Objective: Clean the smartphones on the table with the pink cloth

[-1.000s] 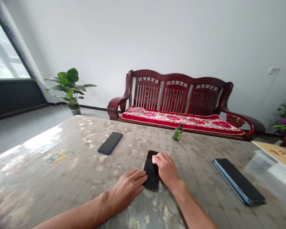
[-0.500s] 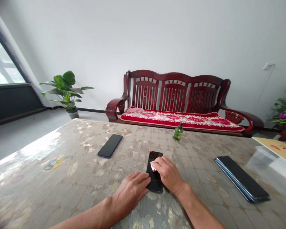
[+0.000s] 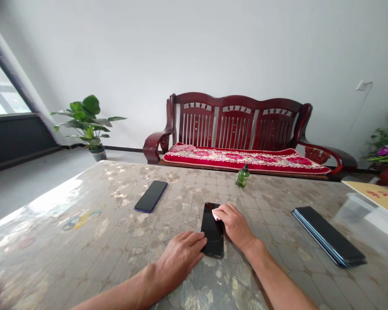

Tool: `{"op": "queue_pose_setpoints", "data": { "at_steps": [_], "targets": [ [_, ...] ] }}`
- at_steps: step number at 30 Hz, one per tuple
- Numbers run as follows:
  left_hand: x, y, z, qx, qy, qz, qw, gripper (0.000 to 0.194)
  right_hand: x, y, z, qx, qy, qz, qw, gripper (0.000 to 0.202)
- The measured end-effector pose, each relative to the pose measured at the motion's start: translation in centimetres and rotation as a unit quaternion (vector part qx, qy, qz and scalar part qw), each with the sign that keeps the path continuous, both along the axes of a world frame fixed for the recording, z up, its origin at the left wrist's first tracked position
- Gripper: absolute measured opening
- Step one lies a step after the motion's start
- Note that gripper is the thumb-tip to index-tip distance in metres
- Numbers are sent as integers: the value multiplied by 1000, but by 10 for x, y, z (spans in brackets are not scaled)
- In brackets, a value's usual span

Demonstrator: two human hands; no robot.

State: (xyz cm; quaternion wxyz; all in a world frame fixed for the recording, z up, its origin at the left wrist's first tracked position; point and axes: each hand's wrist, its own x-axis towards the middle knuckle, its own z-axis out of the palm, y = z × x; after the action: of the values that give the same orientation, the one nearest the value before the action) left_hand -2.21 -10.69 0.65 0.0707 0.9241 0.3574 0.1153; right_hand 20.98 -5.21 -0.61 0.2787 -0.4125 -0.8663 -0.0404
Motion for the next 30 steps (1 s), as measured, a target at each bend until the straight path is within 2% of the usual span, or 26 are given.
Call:
{"op": "queue_pose_setpoints", "data": {
  "at_steps": [3, 9, 16, 25, 28, 30],
  "targets": [
    [0, 0, 0, 5, -3, 2, 1000, 17, 0, 1, -1, 9, 3, -21, 1000, 32],
    [0, 0, -2, 5, -5, 5, 1000, 21, 4, -12, 5, -17, -15, 72, 997, 36],
    [-1, -1, -2, 0, -8, 1, 1000, 22, 6, -9, 1, -4, -16, -2, 1000, 33],
    [0, 0, -2, -8, -14, 0, 1000, 20, -2, -11, 2, 11, -18, -52, 998, 30],
    [1, 2, -3, -9, -17, -2, 1000, 17, -2, -10, 3, 11, -10, -50, 999, 29],
    [1, 2, -5, -8, -17, 4, 1000, 15, -1, -10, 4, -1, -5, -16, 1000, 32]
  ]
}}
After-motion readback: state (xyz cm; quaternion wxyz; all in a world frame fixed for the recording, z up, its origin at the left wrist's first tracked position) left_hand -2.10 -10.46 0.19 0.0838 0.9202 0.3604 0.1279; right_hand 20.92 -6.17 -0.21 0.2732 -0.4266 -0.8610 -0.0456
